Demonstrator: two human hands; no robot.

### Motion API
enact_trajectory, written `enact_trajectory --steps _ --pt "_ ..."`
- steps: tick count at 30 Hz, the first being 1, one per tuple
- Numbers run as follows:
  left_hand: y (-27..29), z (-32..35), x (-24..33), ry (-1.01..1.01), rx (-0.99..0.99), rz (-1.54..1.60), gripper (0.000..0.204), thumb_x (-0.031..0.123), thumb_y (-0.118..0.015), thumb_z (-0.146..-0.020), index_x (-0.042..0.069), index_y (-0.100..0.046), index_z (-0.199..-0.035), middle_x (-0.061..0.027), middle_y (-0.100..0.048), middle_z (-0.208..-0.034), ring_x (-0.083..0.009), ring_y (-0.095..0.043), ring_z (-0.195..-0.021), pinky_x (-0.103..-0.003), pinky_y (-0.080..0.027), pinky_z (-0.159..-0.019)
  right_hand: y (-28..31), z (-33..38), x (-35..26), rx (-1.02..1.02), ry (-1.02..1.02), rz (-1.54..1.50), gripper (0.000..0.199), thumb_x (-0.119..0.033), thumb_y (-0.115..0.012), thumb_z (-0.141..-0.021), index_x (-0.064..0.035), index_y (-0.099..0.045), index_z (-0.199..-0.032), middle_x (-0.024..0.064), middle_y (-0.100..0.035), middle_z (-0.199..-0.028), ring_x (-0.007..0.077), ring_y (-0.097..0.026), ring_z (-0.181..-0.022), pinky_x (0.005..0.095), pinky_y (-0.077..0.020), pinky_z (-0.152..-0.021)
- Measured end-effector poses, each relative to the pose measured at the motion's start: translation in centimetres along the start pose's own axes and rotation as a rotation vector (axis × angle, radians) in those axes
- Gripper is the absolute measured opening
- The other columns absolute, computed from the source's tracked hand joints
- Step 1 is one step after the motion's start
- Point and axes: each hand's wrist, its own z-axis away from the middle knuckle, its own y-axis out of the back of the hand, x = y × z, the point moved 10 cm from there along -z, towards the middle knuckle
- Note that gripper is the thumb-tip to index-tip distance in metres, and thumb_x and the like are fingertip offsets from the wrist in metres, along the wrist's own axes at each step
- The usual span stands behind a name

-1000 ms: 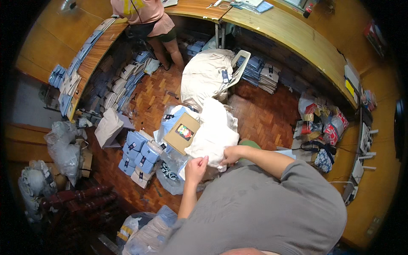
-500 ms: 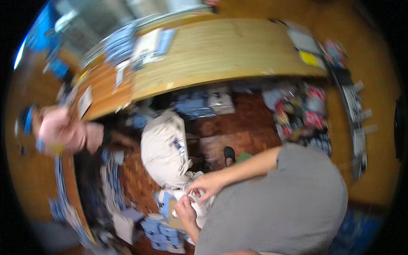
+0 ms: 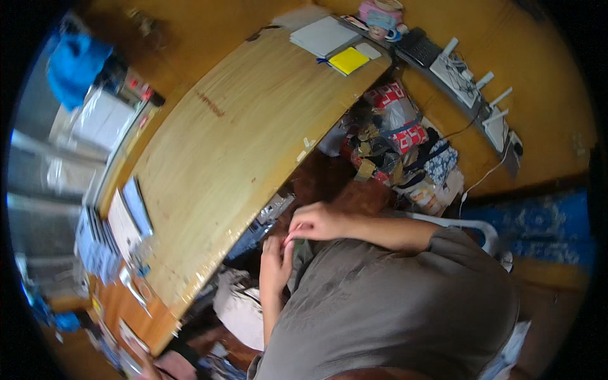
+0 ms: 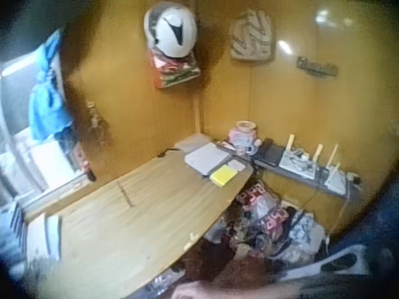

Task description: The person bundles packaged shirts together with a thin cord, tying a knot to secure them, and then writes on a small slip of paper at a table.

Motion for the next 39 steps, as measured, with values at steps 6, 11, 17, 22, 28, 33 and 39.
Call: enact_trajectory --steps 6,11,17,22,28,33,39 --pt "2.9 -13.9 6.1 -0.4 0.19 -0.109 0.055 0.013 -0.072 -0.089 0.0 -0.052 -0.138 -0.0239 -0.051 -0.142 -0.043 -0.046 -0.137 -0.05 -0.034 -0.117 16.7 2.1 3.9 0.661 -0.178 0.203 0.016 -0.018 -0.07 -0.099 -0.0035 -0.065 -0.101 0.0074 -0.069 -0.076 0.0171 -0.07 -0.064 0.0305 -0.0541 -0.058" --pt "-1.1 -28.3 8.7 -0.478 0.045 0.075 0.036 0.016 -0.073 -0.091 0.001 -0.064 -0.122 -0.021 -0.06 -0.133 -0.0393 -0.055 -0.128 -0.045 -0.044 -0.109 24.2 10.0 11.8 1.124 -0.359 -0.134 0.014 -0.013 -0.063 -0.103 -0.0008 -0.057 -0.107 0.0071 -0.068 -0.075 0.0116 -0.065 -0.057 0.0252 -0.0487 -0.049" --pt "-16.2 -45.4 14.2 -0.497 -0.024 -0.038 0.053 0.031 -0.077 -0.088 0.0 -0.063 -0.128 -0.0264 -0.058 -0.136 -0.0443 -0.053 -0.127 -0.049 -0.042 -0.11 31.8 12.2 17.5 1.232 -0.48 -0.351 0.033 -0.022 -0.062 -0.105 0.0002 -0.054 -0.129 0.0095 -0.074 -0.093 0.0136 -0.071 -0.068 0.0238 -0.051 -0.057" --pt "-23.9 -55.3 19.5 -0.585 0.123 -0.332 0.069 0.041 -0.079 -0.084 0.004 -0.056 -0.138 -0.0301 -0.05 -0.139 -0.048 -0.046 -0.13 -0.054 -0.038 -0.112 40.2 9.9 21.0 1.031 -0.546 -0.343 0.034 -0.024 -0.06 -0.106 0.0006 -0.058 -0.13 0.0108 -0.075 -0.097 0.0155 -0.073 -0.073 0.0256 -0.0527 -0.061" --pt "-25.7 -58.7 20.0 -0.428 0.188 -0.645 0.089 0.062 -0.079 -0.076 0.007 -0.053 -0.142 -0.0254 -0.049 -0.145 -0.0444 -0.044 -0.135 -0.05 -0.038 -0.113 47.3 8.9 23.7 0.971 -0.531 -0.353 0.033 -0.026 -0.063 -0.105 0.0007 -0.063 -0.123 0.0092 -0.076 -0.094 0.0148 -0.072 -0.075 0.0264 -0.0537 -0.063" --pt "-23.8 -58.7 20.6 -0.467 0.114 -0.397 0.093 0.048 -0.089 -0.073 0.005 -0.048 -0.146 -0.0213 -0.056 -0.138 -0.043 -0.049 -0.13 -0.048 -0.041 -0.112 49.1 9.2 26.7 0.88 -0.585 -0.332 0.033 -0.024 -0.061 -0.105 0.002 -0.06 -0.125 0.0112 -0.075 -0.094 0.017 -0.073 -0.074 0.0271 -0.0536 -0.061" --pt "-20.5 -57.3 17.1 -0.471 0.231 0.143 0.101 0.021 -0.094 -0.07 -0.003 -0.037 -0.15 -0.0213 -0.051 -0.135 -0.0376 -0.049 -0.129 -0.047 -0.041 -0.111 49.6 7.1 27.6 0.857 -0.582 -0.363 0.03 -0.024 -0.061 -0.105 0.001 -0.062 -0.122 0.0087 -0.075 -0.091 0.0147 -0.072 -0.071 0.0258 -0.0521 -0.058"
